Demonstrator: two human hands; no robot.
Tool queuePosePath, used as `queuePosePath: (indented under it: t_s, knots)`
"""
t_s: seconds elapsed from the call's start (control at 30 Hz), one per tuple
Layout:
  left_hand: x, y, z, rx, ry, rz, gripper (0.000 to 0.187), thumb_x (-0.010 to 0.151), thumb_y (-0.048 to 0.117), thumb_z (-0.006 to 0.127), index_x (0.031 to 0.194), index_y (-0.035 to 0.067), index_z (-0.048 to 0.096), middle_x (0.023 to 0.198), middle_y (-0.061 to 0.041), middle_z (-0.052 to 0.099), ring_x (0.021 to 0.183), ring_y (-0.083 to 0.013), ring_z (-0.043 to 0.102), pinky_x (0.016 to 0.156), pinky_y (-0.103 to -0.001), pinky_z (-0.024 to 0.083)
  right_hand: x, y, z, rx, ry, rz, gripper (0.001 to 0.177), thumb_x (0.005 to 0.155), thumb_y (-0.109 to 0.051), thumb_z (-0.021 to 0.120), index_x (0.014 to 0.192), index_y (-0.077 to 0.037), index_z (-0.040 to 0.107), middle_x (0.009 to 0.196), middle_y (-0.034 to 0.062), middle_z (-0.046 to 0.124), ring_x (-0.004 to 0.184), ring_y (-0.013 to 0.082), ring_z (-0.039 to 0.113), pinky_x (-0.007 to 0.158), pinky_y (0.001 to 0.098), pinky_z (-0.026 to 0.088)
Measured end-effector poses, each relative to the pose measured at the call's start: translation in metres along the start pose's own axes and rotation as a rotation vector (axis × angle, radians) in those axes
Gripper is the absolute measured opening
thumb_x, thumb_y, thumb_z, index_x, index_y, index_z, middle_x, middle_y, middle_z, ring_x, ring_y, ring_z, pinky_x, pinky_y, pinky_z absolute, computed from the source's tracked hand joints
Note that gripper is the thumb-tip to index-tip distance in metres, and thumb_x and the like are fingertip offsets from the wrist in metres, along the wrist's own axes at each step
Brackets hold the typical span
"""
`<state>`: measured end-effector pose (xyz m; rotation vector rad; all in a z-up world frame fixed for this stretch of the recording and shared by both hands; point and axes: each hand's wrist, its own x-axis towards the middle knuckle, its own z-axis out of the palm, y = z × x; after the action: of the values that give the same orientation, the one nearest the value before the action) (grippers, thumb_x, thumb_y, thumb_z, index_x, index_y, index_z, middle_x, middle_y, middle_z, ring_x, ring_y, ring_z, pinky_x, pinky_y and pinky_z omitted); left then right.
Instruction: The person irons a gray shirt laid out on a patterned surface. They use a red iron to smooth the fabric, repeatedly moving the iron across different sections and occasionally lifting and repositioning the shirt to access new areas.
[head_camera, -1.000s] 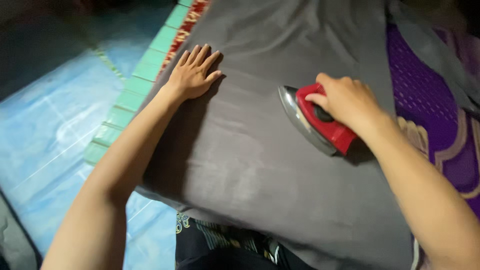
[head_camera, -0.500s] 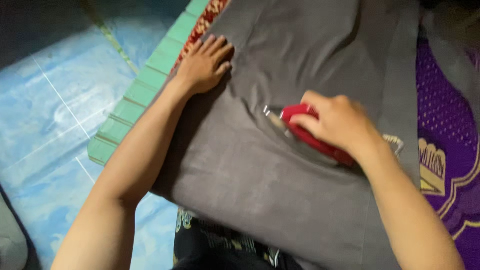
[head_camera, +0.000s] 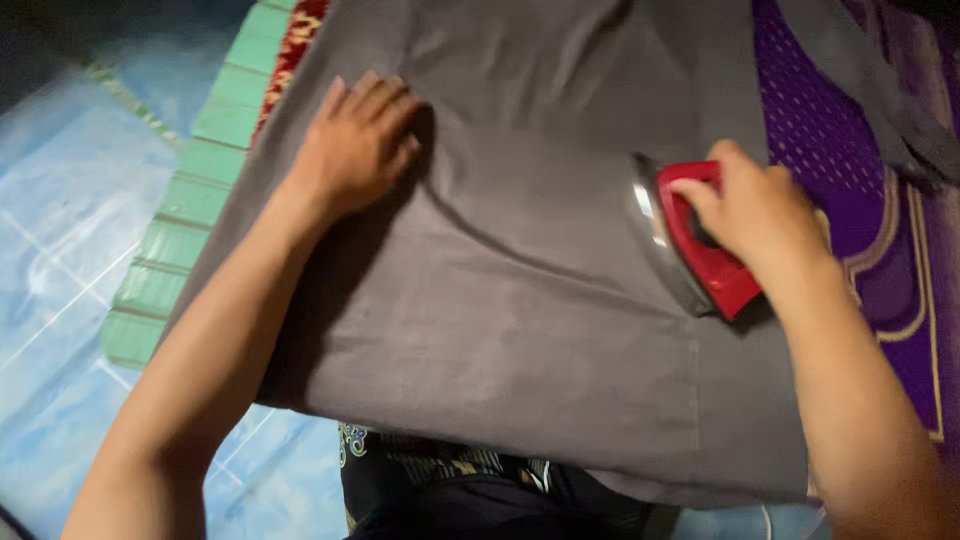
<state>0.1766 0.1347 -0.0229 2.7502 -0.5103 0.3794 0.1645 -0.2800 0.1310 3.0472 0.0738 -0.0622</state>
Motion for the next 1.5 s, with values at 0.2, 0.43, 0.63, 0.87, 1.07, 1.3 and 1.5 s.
queuePosePath:
  t_s: [0.2,0.43,0.63,0.87,1.07,1.3,1.5]
  knots:
    - [-0.018,0.099,0.008,-0.095,-0.04,0.34,0.071,0.104,0.049,0.044,0.157,0.004,0.038,0.161,-0.023,0.035,0.151,-0.0404,0.027,0.121,-0.059,0.018,-0.03,0.08,0.013,0.033,-0.01,0.24,0.06,0.102,-0.055,0.061,0.127,-0.001,0.058,0.092,0.0334,0.069,0.085,0.0516,0.071,0.063,0.0578,0.059]
    - [-0.074,0.175,-0.037,-0.029,-0.177,0.512,0.072,0.1,0.048,0.043,0.153,-0.001,0.034,0.162,-0.021,0.032,0.151,-0.0372,0.024,0.122,-0.054,0.017,-0.143,0.097,0.01,0.039,-0.061,0.298,0.055,0.101,-0.049,0.059,0.124,0.001,0.056,0.068,0.0295,0.067,0.067,0.0481,0.072,0.053,0.0551,0.058]
    - [-0.081,0.232,-0.057,-0.282,-0.798,0.651,0.059,0.105,0.055,0.041,0.143,0.01,0.049,0.155,-0.011,0.048,0.154,-0.0262,0.036,0.131,-0.041,0.028,-0.171,0.1,0.009,0.001,-0.076,0.295,0.051,0.101,-0.049,0.06,0.115,-0.001,0.057,0.068,0.0269,0.068,0.068,0.047,0.072,0.057,0.055,0.057]
    - [-0.076,0.306,0.005,-0.192,-0.347,0.769,0.078,0.094,0.061,0.044,0.159,0.021,0.028,0.168,-0.009,0.022,0.154,-0.0263,0.016,0.125,-0.053,0.011,-0.126,0.113,0.009,-0.066,0.012,0.284,0.062,0.1,-0.053,0.062,0.132,0.0,0.055,0.079,0.0325,0.07,0.079,0.0513,0.071,0.067,0.0588,0.057]
    - [-0.097,0.326,0.018,-0.044,-0.394,1.014,0.075,0.093,0.064,0.042,0.159,0.034,0.025,0.17,-0.004,0.017,0.157,-0.0261,0.009,0.125,-0.053,0.007,-0.061,0.133,0.027,-0.04,0.085,0.234,0.067,0.102,-0.055,0.062,0.134,0.004,0.056,0.092,0.0343,0.071,0.09,0.052,0.071,0.078,0.0594,0.057]
    - [-0.117,0.293,-0.001,-0.3,-0.196,0.82,0.065,0.106,0.056,0.045,0.163,0.024,0.041,0.174,-0.007,0.031,0.163,-0.029,0.025,0.133,-0.05,0.016,0.035,0.131,0.02,0.041,0.012,0.223,0.075,0.099,-0.054,0.063,0.147,0.001,0.048,0.108,0.0368,0.07,0.104,0.0518,0.07,0.097,0.0589,0.051]
    - [-0.097,0.224,-0.017,-0.196,-0.09,0.301,0.068,0.1,0.057,0.044,0.15,0.012,0.047,0.16,-0.019,0.04,0.149,-0.0411,0.034,0.121,-0.057,0.026,0.091,0.133,0.032,0.062,0.14,0.183,0.072,0.099,-0.049,0.07,0.139,0.007,0.054,0.122,0.0388,0.064,0.115,0.0535,0.063,0.095,0.0589,0.052]
